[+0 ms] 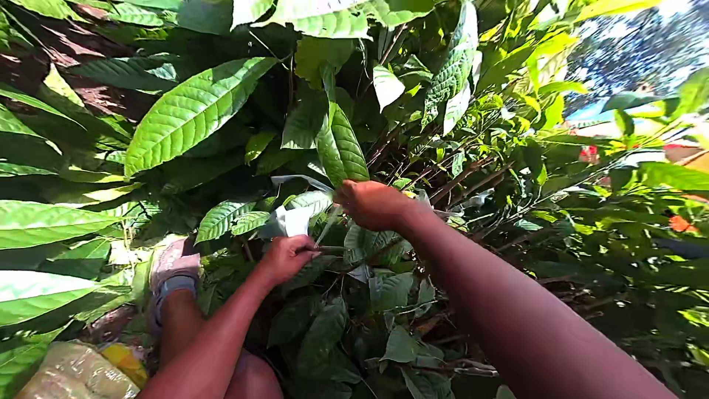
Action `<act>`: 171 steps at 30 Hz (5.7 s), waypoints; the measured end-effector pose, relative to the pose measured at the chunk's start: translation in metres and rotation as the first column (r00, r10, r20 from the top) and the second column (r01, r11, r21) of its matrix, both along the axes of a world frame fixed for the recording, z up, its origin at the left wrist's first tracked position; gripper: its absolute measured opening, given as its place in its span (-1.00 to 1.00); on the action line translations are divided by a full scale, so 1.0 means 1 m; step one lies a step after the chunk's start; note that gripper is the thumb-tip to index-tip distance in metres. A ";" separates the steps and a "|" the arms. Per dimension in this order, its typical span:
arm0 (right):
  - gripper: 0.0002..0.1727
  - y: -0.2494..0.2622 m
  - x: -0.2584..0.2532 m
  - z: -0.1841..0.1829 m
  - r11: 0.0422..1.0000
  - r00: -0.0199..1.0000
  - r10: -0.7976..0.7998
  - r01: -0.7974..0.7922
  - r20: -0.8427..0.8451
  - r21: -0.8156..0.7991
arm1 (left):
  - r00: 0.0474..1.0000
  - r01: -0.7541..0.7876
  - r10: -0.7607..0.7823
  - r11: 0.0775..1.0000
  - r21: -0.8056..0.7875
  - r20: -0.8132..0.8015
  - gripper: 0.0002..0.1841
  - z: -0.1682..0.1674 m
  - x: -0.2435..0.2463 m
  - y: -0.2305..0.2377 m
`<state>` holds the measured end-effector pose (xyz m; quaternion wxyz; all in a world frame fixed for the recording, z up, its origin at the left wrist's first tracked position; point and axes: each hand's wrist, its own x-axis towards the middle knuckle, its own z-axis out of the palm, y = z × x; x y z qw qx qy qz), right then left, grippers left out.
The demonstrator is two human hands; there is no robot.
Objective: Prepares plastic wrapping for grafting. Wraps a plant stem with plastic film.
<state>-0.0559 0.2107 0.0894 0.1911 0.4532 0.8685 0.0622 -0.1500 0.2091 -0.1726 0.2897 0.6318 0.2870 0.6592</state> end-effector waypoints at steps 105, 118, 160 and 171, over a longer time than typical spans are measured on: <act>-0.80 -0.073 0.038 -0.022 0.930 0.897 0.325 -0.245 -0.299 0.275 | 0.900 -0.382 0.419 0.890 0.248 -0.121 -0.74 0.078 -0.001 -0.067; -0.87 -0.106 0.053 0.002 0.969 0.873 0.241 -0.195 -0.424 0.151 | 0.964 -0.263 0.265 0.955 0.140 0.007 -0.79 0.079 0.007 -0.065; -0.86 -0.048 0.057 -0.092 0.832 0.643 0.514 -0.211 -0.568 0.513 | 0.865 0.216 -0.135 0.969 -0.116 0.483 -0.93 0.077 -0.002 -0.063; -0.86 -0.139 0.052 -0.105 0.911 0.540 0.353 -0.383 -0.764 0.151 | 0.910 -0.032 0.094 0.987 -0.158 0.404 -0.90 0.086 -0.007 -0.061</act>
